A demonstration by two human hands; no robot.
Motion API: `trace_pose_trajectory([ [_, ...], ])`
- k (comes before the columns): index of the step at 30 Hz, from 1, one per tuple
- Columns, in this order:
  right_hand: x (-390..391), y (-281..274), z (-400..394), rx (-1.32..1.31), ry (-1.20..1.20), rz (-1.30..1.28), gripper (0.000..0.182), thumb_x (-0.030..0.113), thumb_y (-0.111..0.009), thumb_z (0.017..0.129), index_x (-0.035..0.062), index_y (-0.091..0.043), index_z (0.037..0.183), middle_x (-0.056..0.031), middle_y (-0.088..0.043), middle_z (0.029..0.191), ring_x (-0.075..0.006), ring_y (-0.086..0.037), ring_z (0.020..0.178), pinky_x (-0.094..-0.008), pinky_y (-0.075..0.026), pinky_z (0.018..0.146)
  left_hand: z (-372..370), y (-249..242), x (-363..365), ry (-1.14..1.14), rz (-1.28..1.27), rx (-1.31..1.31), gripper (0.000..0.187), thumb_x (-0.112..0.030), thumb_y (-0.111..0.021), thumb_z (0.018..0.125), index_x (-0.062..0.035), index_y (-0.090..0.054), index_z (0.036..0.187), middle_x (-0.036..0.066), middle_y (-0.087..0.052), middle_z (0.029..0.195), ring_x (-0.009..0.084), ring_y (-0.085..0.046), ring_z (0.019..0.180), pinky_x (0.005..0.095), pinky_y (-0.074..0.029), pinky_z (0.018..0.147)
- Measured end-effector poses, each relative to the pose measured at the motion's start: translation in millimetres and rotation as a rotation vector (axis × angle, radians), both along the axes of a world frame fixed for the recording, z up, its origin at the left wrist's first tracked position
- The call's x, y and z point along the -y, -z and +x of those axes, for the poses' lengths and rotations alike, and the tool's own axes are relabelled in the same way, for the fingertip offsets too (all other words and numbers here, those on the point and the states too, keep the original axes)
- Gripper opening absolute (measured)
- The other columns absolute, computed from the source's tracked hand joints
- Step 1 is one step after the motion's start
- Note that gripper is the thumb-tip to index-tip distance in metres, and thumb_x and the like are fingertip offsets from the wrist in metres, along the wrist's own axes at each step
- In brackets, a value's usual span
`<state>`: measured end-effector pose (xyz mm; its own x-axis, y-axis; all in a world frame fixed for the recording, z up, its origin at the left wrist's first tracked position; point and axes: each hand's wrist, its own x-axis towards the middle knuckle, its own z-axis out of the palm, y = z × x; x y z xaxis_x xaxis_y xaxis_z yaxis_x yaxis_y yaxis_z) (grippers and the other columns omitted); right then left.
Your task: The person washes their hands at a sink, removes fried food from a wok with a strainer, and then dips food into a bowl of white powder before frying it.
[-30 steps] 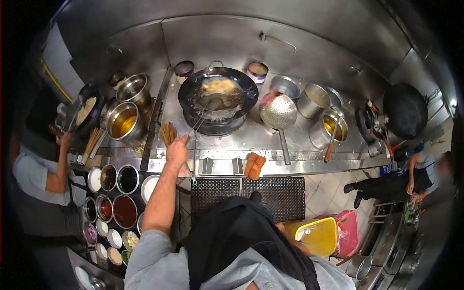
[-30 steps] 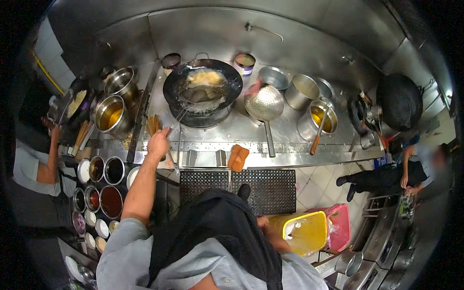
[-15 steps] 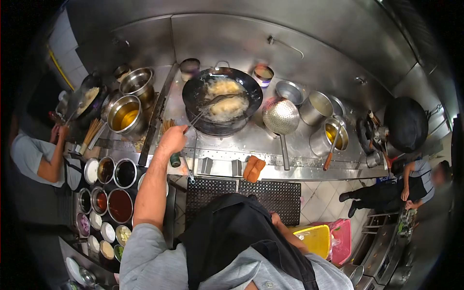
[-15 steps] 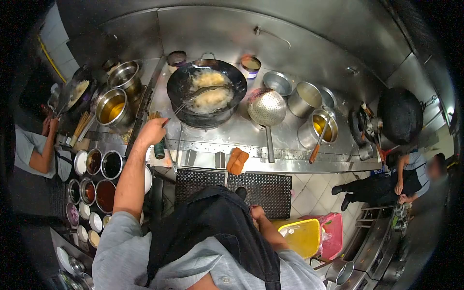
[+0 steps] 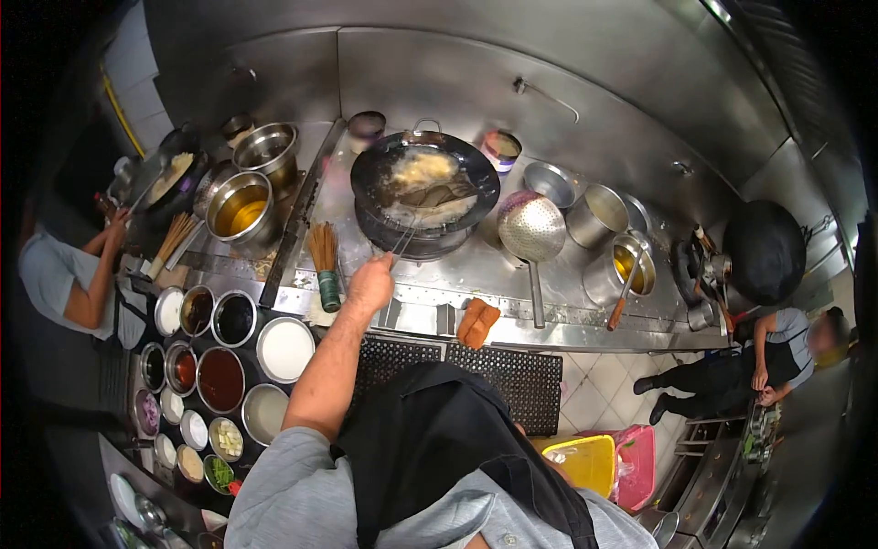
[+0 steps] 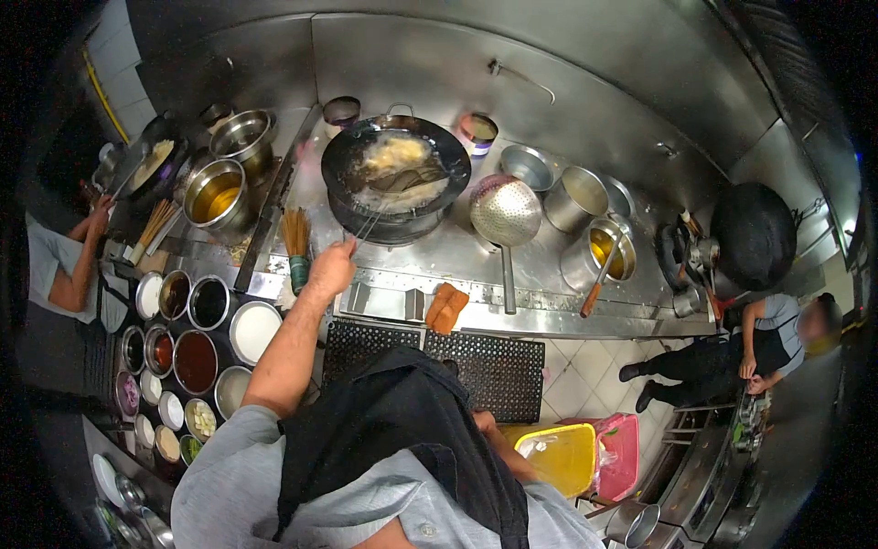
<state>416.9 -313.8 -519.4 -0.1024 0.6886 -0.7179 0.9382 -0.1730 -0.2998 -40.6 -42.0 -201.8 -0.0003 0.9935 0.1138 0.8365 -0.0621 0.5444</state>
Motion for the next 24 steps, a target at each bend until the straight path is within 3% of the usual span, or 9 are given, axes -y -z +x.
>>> trace_pose_trajectory([
  [12, -7.0, 48.1, 2.2, 0.129, -0.339, -0.035, 0.038, 0.035, -0.054, 0.086, 0.0051, -0.066, 0.107, -0.0164, -0.064, 0.114, -0.0311, -0.059, 0.108, -0.0358, -0.047, 0.087, -38.9, -25.9, 25.5, 0.017, -0.027, -0.062, 0.04, -0.007, -0.055, 0.075, -0.0047, -0.059, 0.115, 0.019, -0.064, 0.101, 0.0376, -0.062, 0.092, 0.0445, -0.049, 0.081],
  [24, 8.4, 62.2, 9.1, -0.03, 0.027, 0.0, 0.061, 0.055, -0.052, 0.079, 0.01, -0.063, 0.117, -0.0158, -0.059, 0.124, -0.0313, -0.057, 0.114, -0.0373, -0.045, 0.093, -45.5, 14.8, 29.5, 0.01, 0.003, -0.107, 0.051, -0.005, -0.058, 0.075, -0.0074, -0.052, 0.126, 0.019, -0.061, 0.103, 0.0383, -0.061, 0.091, 0.0453, -0.05, 0.079],
])
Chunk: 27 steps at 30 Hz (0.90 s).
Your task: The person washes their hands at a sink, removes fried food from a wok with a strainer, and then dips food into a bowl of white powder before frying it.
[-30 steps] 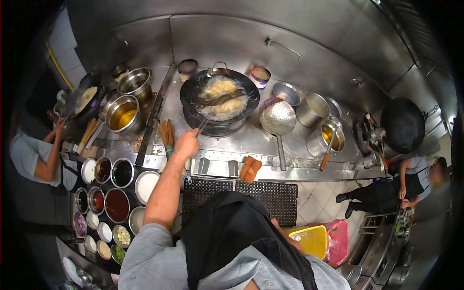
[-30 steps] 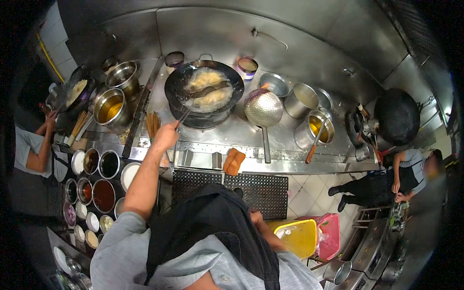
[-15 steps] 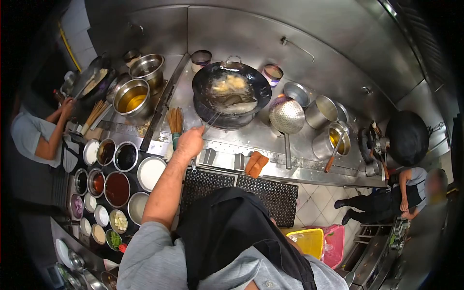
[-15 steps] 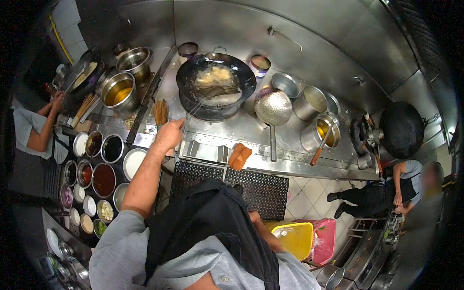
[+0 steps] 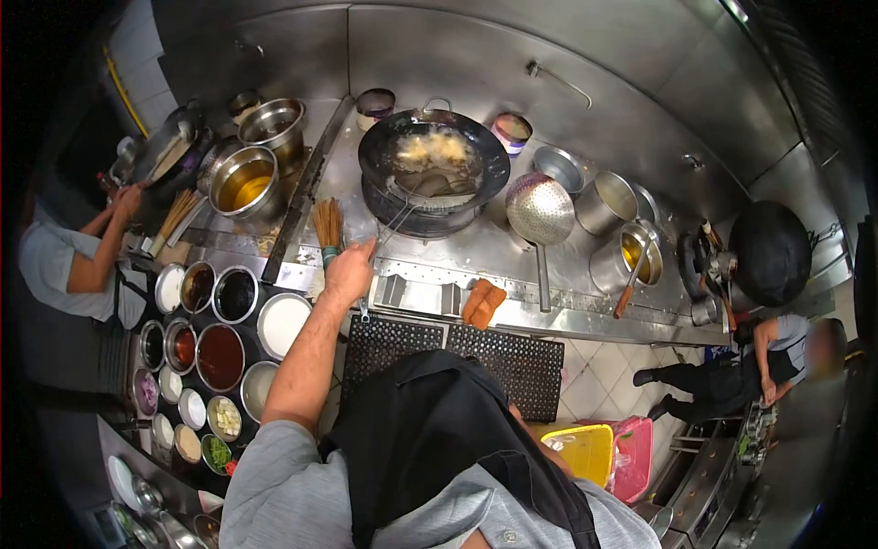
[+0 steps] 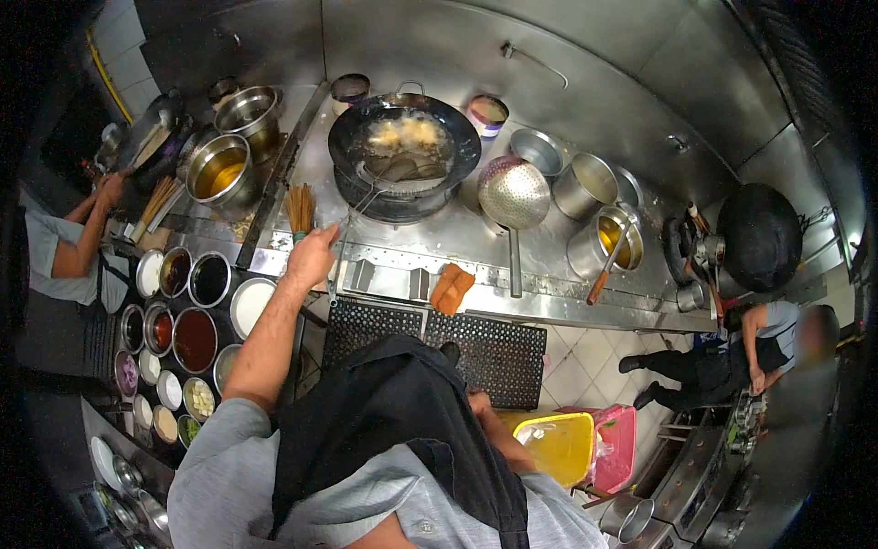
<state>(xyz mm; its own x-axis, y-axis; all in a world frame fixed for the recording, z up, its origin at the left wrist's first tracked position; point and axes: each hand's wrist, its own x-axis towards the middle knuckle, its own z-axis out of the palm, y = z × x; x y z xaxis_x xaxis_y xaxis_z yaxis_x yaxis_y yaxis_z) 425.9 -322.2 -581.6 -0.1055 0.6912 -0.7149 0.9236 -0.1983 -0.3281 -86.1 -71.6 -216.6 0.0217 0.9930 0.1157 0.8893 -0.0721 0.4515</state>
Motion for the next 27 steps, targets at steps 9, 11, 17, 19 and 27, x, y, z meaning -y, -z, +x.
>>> trace_pose_trajectory([
  [9, 17.4, 81.0, 35.1, 0.063, -0.47, -0.104, 0.056, 0.051, -0.054, 0.076, 0.0073, -0.066, 0.109, -0.0161, -0.063, 0.117, -0.0314, -0.061, 0.105, -0.0377, -0.049, 0.086, -1.7, -2.5, 4.1, -0.009, 0.026, 0.058, 0.05, -0.003, -0.059, 0.074, -0.0066, -0.055, 0.124, 0.02, -0.061, 0.104, 0.0383, -0.061, 0.093, 0.0447, -0.05, 0.08],
  [11, 3.1, 53.3, 23.7, 0.129, -0.478, -0.115, 0.055, 0.049, -0.054, 0.077, 0.0071, -0.066, 0.11, -0.0155, -0.063, 0.117, -0.0302, -0.06, 0.107, -0.037, -0.047, 0.089, -0.6, -4.2, 5.7, -0.02, 0.014, 0.053, 0.05, -0.003, -0.059, 0.074, -0.006, -0.055, 0.124, 0.02, -0.062, 0.104, 0.038, -0.061, 0.093, 0.0443, -0.05, 0.081],
  [17, 9.4, 60.1, 20.5, 0.022, -0.234, 0.077, 0.051, 0.043, -0.049, 0.082, 0.0071, -0.062, 0.116, -0.0147, -0.062, 0.119, -0.0282, -0.057, 0.113, -0.0366, -0.043, 0.096, -0.7, 3.5, 7.0, -0.024, 0.02, 0.03, 0.05, -0.002, -0.059, 0.074, -0.0048, -0.056, 0.123, 0.02, -0.062, 0.105, 0.0373, -0.061, 0.095, 0.043, -0.05, 0.082],
  [19, 3.1, 5.0, 1.2, -0.004, 0.075, -0.04, 0.05, 0.04, -0.047, 0.083, 0.0059, -0.062, 0.117, -0.0151, -0.061, 0.121, -0.0284, -0.056, 0.115, -0.0362, -0.042, 0.097, -1.4, 6.3, 7.3, -0.016, 0.048, 0.014, 0.05, -0.002, -0.06, 0.074, -0.0046, -0.056, 0.123, 0.02, -0.062, 0.105, 0.0373, -0.061, 0.095, 0.0428, -0.05, 0.082],
  [27, -5.2, -28.8, -8.9, -0.111, 0.365, -0.042, 0.046, 0.032, -0.042, 0.09, 0.0012, -0.06, 0.118, -0.0165, -0.058, 0.126, -0.0294, -0.053, 0.12, -0.0352, -0.04, 0.099, 9.1, 8.9, -3.3, -0.077, 0.129, 0.055, 0.045, -0.007, -0.054, 0.079, -0.0106, -0.056, 0.124, 0.02, -0.06, 0.101, 0.038, -0.062, 0.089, 0.0469, -0.05, 0.077],
])
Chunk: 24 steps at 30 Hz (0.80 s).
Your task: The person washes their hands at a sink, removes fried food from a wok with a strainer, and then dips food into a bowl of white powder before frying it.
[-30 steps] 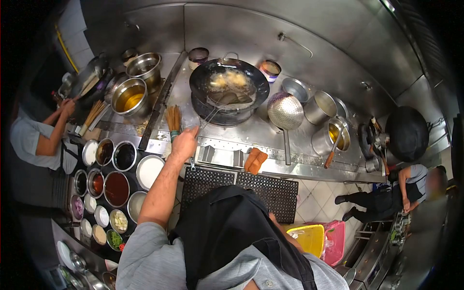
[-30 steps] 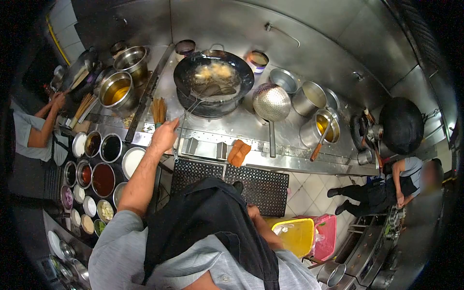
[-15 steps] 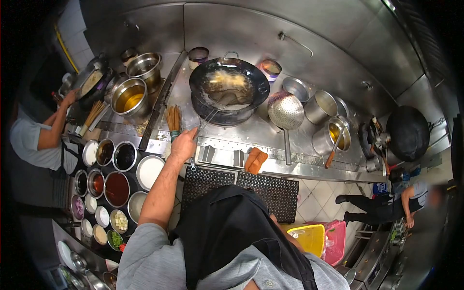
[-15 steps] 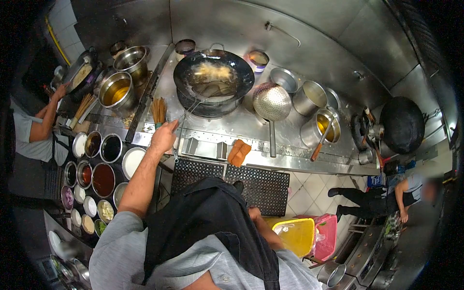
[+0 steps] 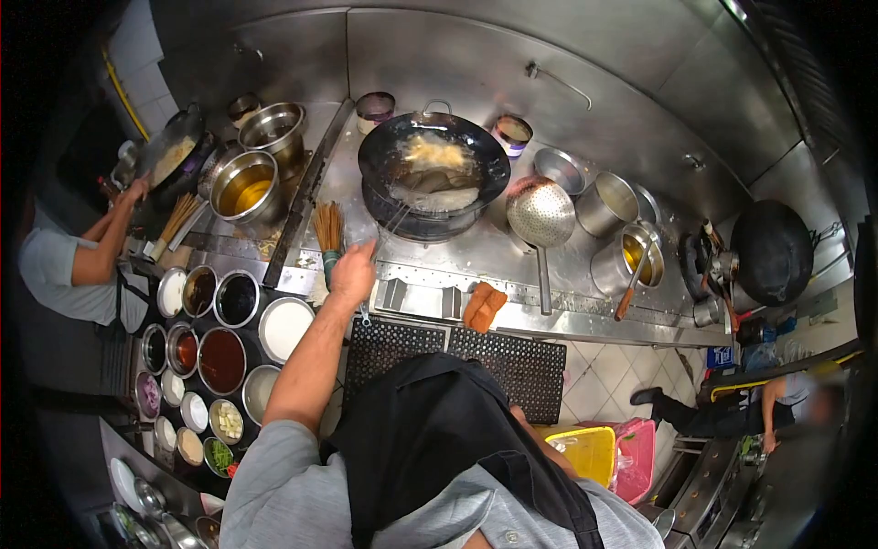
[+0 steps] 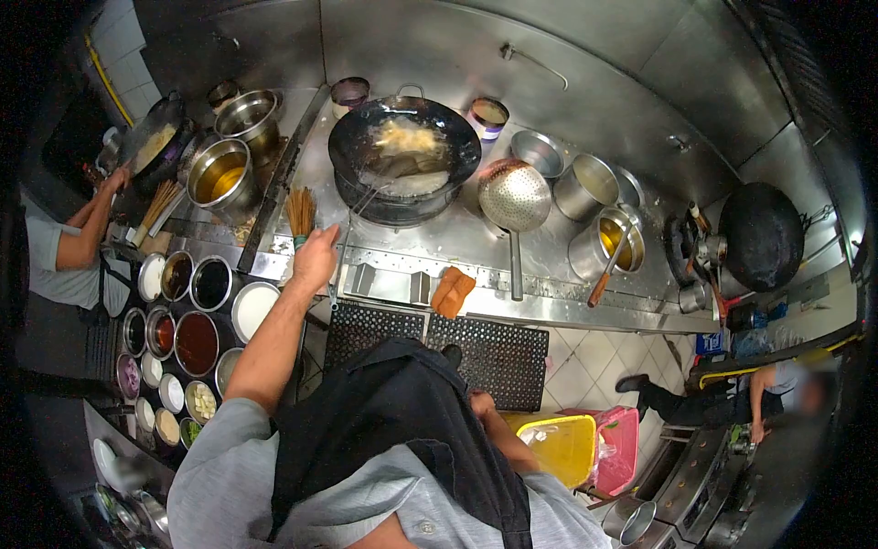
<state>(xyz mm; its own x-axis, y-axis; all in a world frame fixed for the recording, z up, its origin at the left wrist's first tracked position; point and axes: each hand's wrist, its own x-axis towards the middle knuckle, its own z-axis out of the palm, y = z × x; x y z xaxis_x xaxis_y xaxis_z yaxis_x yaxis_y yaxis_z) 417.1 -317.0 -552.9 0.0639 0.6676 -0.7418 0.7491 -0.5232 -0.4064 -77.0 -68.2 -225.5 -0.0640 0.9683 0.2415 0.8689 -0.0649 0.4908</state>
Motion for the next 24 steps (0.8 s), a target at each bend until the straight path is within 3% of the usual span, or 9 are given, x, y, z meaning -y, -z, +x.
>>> trace_pose_trajectory([
  [3, -19.9, -112.0, -27.2, 0.118, -0.221, -0.063, 0.044, 0.03, -0.045, 0.09, 0.0015, -0.06, 0.119, -0.0162, -0.058, 0.126, -0.0293, -0.053, 0.12, -0.0347, -0.041, 0.099, 8.9, -1.1, -16.1, -0.046, 0.023, 0.011, 0.043, -0.008, -0.052, 0.08, -0.0105, -0.056, 0.123, 0.019, -0.06, 0.099, 0.039, -0.062, 0.087, 0.0477, -0.05, 0.076],
  [6, -19.1, -118.8, -29.0, 0.085, 0.01, -0.064, 0.043, 0.031, -0.048, 0.089, 0.0024, -0.06, 0.12, -0.0161, -0.058, 0.127, -0.0285, -0.053, 0.12, -0.0346, -0.041, 0.099, 14.3, 15.0, -39.5, -0.058, 0.052, -0.007, 0.042, -0.008, -0.05, 0.081, -0.0101, -0.056, 0.123, 0.019, -0.059, 0.098, 0.0399, -0.061, 0.086, 0.0485, -0.05, 0.076],
  [10, -19.2, -95.0, -24.4, 0.138, 0.055, -0.068, 0.044, 0.033, -0.051, 0.088, 0.0039, -0.06, 0.12, -0.0162, -0.057, 0.128, -0.0274, -0.051, 0.123, -0.0339, -0.041, 0.1, 24.3, 4.8, -46.5, -0.055, -0.027, -0.017, 0.043, -0.009, -0.049, 0.082, -0.0112, -0.055, 0.124, 0.02, -0.059, 0.102, 0.0407, -0.061, 0.087, 0.0492, -0.05, 0.076],
  [15, 2.1, -62.1, -20.0, 0.026, 0.257, -0.091, 0.047, 0.04, -0.05, 0.087, 0.006, -0.062, 0.117, -0.0178, -0.059, 0.123, -0.0318, -0.056, 0.116, -0.0363, -0.044, 0.097, 18.1, -7.4, -32.4, -0.015, -0.012, -0.037, 0.046, -0.008, -0.049, 0.08, -0.0125, -0.055, 0.125, 0.02, -0.059, 0.104, 0.0395, -0.062, 0.088, 0.0492, -0.05, 0.076],
  [18, 23.9, 53.5, 22.2, 0.156, -0.565, 0.201, 0.05, 0.046, -0.046, 0.086, 0.0078, -0.064, 0.114, -0.0182, -0.061, 0.12, -0.0326, -0.059, 0.111, -0.0389, -0.046, 0.094, 11.0, -15.4, -23.5, -0.016, -0.012, -0.055, 0.047, -0.008, -0.049, 0.079, -0.0115, -0.055, 0.126, 0.02, -0.06, 0.102, 0.0389, -0.062, 0.087, 0.048, -0.05, 0.077],
  [21, 20.1, 27.2, 16.5, 0.105, -0.748, 0.216, 0.051, 0.048, -0.045, 0.084, 0.0095, -0.065, 0.112, -0.0179, -0.061, 0.119, -0.0311, -0.059, 0.11, -0.0398, -0.048, 0.091, 4.3, -17.4, -15.2, -0.009, -0.002, -0.082, 0.047, -0.008, -0.05, 0.079, -0.0103, -0.055, 0.125, 0.02, -0.061, 0.102, 0.0388, -0.063, 0.086, 0.0473, -0.051, 0.077],
  [24, 18.8, 21.3, 13.1, 0.108, -0.721, 0.172, 0.049, 0.046, -0.045, 0.084, 0.0088, -0.065, 0.111, -0.0183, -0.062, 0.117, -0.0316, -0.06, 0.109, -0.0398, -0.048, 0.09, 2.0, -22.0, -6.8, -0.001, -0.053, -0.101, 0.047, -0.007, -0.054, 0.078, -0.008, -0.055, 0.125, 0.021, -0.061, 0.104, 0.0385, -0.062, 0.09, 0.0461, -0.051, 0.079],
])
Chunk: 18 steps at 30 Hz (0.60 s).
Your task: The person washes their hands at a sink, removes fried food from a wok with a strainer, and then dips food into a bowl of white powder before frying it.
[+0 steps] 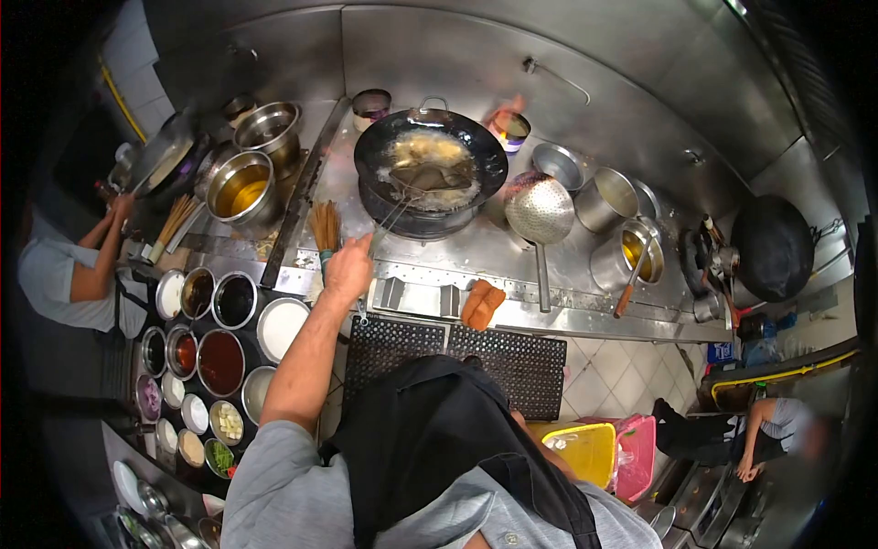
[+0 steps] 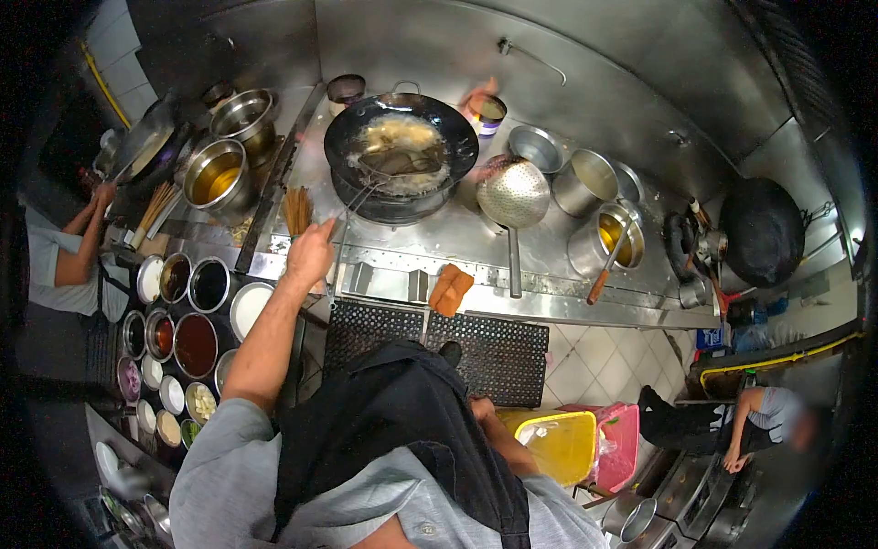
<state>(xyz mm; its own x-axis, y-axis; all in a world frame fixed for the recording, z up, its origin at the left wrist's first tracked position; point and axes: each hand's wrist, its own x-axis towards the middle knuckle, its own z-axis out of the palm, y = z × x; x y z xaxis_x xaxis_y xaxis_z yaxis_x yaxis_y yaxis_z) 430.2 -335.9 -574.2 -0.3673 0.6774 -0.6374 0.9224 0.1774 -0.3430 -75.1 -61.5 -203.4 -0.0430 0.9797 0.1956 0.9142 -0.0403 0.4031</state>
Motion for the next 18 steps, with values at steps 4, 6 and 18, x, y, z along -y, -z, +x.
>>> trace_pose_trajectory([
  [4, -14.1, -34.6, -11.9, 0.017, 0.244, -0.069, 0.045, 0.041, -0.046, 0.085, 0.0074, -0.066, 0.109, -0.0189, -0.063, 0.115, -0.0326, -0.06, 0.107, -0.0397, -0.048, 0.089, 0.8, -6.3, 7.1, 0.006, -0.069, 0.024, 0.046, -0.008, -0.06, 0.077, -0.006, -0.055, 0.123, 0.02, -0.061, 0.105, 0.0384, -0.062, 0.092, 0.045, -0.051, 0.08],
  [6, -20.4, -56.9, -19.4, 0.015, 0.379, -0.085, 0.044, 0.038, -0.046, 0.085, 0.0066, -0.066, 0.108, -0.0192, -0.063, 0.113, -0.0331, -0.061, 0.106, -0.0397, -0.048, 0.088, 1.0, -7.4, 10.0, 0.013, -0.051, 0.015, 0.045, -0.008, -0.057, 0.077, -0.0055, -0.056, 0.123, 0.021, -0.062, 0.105, 0.0381, -0.063, 0.089, 0.0447, -0.051, 0.078],
  [18, -38.1, -110.4, -39.6, 0.014, 0.53, -0.094, 0.039, 0.029, -0.044, 0.087, 0.0063, -0.065, 0.112, -0.0198, -0.062, 0.116, -0.0322, -0.06, 0.109, -0.039, -0.048, 0.089, -9.8, 20.0, 12.0, -0.001, -0.043, 0.09, 0.046, -0.006, -0.06, 0.075, -0.0094, -0.056, 0.121, 0.017, -0.064, 0.102, 0.0368, -0.062, 0.092, 0.0459, -0.05, 0.078],
])
